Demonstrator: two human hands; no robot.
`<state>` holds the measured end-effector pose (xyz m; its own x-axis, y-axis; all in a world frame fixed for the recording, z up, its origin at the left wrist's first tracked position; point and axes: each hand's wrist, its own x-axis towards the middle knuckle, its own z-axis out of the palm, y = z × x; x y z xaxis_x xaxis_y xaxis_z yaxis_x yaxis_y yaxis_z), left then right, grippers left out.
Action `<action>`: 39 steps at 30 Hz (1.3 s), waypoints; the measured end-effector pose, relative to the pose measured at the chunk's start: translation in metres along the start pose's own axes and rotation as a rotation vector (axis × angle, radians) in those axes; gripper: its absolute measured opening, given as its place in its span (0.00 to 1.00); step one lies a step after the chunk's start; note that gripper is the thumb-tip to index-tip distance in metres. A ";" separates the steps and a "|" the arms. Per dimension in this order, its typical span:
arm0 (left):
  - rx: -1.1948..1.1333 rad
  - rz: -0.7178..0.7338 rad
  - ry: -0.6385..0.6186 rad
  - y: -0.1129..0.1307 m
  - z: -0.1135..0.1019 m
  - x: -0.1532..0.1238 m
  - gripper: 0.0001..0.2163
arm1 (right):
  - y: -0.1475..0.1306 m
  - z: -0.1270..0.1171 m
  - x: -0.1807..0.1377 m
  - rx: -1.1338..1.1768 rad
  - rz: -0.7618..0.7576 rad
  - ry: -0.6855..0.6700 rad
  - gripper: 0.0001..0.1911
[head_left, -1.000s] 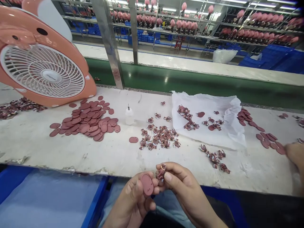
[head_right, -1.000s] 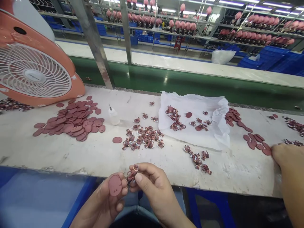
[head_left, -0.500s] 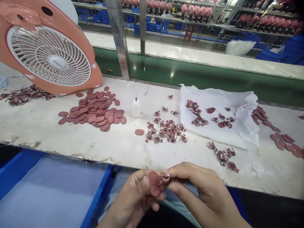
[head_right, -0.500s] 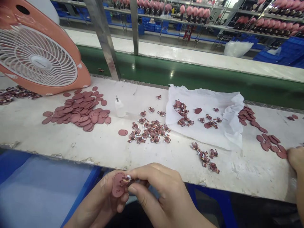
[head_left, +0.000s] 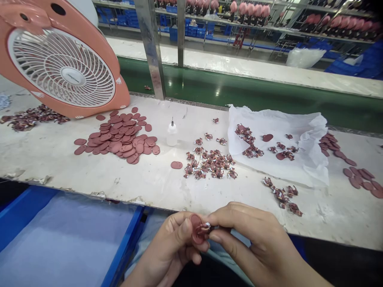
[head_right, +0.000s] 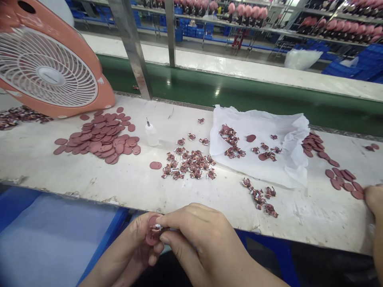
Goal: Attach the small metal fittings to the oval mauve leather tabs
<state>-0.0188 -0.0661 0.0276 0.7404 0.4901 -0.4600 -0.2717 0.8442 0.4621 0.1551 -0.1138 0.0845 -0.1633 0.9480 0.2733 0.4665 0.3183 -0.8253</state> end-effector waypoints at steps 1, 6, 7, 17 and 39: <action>0.001 -0.005 0.006 0.000 0.000 0.000 0.13 | 0.000 0.000 0.000 0.001 -0.005 -0.002 0.13; 0.006 -0.018 0.021 0.001 0.003 0.000 0.14 | -0.001 -0.002 0.001 0.005 -0.003 -0.024 0.15; 0.007 -0.022 0.029 0.001 0.004 -0.001 0.14 | -0.002 -0.002 0.001 0.003 0.003 -0.035 0.15; 0.021 -0.006 0.049 -0.004 0.000 -0.001 0.14 | -0.004 -0.004 0.000 -0.085 -0.022 -0.105 0.11; -0.292 -0.095 0.228 -0.005 0.000 0.003 0.12 | -0.001 -0.003 0.018 -0.046 0.147 -0.220 0.13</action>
<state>-0.0156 -0.0688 0.0242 0.6240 0.4144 -0.6625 -0.3966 0.8984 0.1884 0.1542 -0.0966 0.0922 -0.2738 0.9612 0.0337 0.5370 0.1819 -0.8237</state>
